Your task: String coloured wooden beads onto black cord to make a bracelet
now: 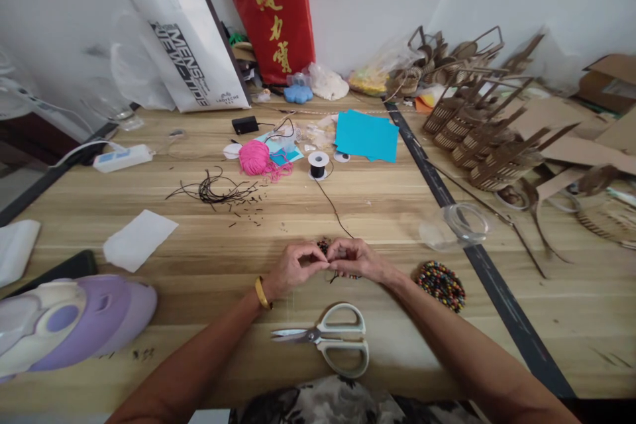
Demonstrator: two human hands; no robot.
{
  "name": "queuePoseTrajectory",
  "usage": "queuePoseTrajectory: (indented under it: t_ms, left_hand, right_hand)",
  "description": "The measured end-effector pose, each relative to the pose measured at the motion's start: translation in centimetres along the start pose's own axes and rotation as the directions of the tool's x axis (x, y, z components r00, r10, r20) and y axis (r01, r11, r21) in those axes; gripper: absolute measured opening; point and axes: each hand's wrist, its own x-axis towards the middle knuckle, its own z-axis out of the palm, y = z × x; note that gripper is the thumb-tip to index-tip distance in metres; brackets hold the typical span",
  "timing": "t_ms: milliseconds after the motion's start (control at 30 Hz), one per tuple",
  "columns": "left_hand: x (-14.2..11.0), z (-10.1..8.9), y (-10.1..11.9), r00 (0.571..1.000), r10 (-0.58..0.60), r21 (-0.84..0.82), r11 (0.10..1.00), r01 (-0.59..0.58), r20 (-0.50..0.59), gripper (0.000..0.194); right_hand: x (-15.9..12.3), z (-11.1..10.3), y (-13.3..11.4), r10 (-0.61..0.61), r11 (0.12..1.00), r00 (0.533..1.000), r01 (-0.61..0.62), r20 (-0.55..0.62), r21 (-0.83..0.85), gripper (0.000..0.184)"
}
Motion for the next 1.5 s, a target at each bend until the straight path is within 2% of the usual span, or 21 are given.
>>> queuePoseTrajectory:
  t_ms: [333, 433, 533, 633, 700, 867, 1067, 1233, 1367, 1500]
  left_hand:
    - [-0.1, -0.2, 0.1, 1.000, 0.019, 0.033, 0.999, -0.019, 0.000, 0.015]
    - [0.0, -0.8, -0.1, 0.995, -0.003, -0.008, 1.000, 0.003, -0.100, 0.014]
    - [0.3, -1.7, -0.7, 0.969, -0.054, -0.060, 0.997, 0.041, -0.240, 0.014]
    - [0.6, -2.4, -1.5, 0.946, -0.083, -0.047, 0.996, 0.072, -0.315, 0.013]
    - [0.7, -2.7, -2.0, 0.941, -0.087, -0.017, 0.996, 0.086, -0.327, 0.012]
    - [0.9, -2.6, -2.1, 0.970, -0.026, 0.098, 0.994, 0.051, -0.243, 0.010]
    - [0.9, -2.5, -1.7, 0.993, 0.047, 0.303, 0.953, -0.012, -0.107, 0.006]
    - [0.8, -2.6, -1.7, 0.997, 0.063, 0.445, 0.895, -0.039, -0.039, 0.006]
    - [0.7, -2.4, -1.6, 0.997, 0.079, 0.492, 0.868, -0.066, -0.006, 0.006]
    - [0.5, -1.9, -1.3, 0.985, 0.168, 0.505, 0.848, -0.161, 0.032, 0.007]
  right_hand:
    - [-0.1, 0.2, -0.3, -0.016, 0.999, 1.000, 0.015, -0.016, -0.042, 0.029]
    - [-0.2, -0.2, -0.2, -0.032, 0.999, 0.999, 0.032, -0.029, 0.002, 0.027]
    - [-0.1, -0.6, 0.0, -0.020, 0.997, 0.995, 0.027, -0.099, 0.075, 0.026]
    - [0.1, -0.8, 0.2, -0.005, 0.984, 0.986, 0.035, -0.169, 0.175, 0.026]
    - [0.2, -1.0, 0.3, -0.008, 0.961, 0.980, 0.062, -0.198, 0.269, 0.026]
    - [0.2, -1.6, 0.2, -0.030, 0.898, 0.990, 0.086, -0.135, 0.431, 0.025]
    - [0.0, -1.7, 0.3, -0.022, 0.895, 0.998, 0.044, -0.054, 0.443, 0.025]
    - [0.1, -1.7, 0.5, -0.045, 0.890, 0.999, 0.053, -0.028, 0.453, 0.026]
    - [0.2, -1.8, 0.6, -0.028, 0.877, 0.999, 0.044, -0.039, 0.478, 0.027]
    - [0.3, -1.8, 0.6, -0.015, 0.870, 0.999, 0.038, -0.051, 0.491, 0.027]
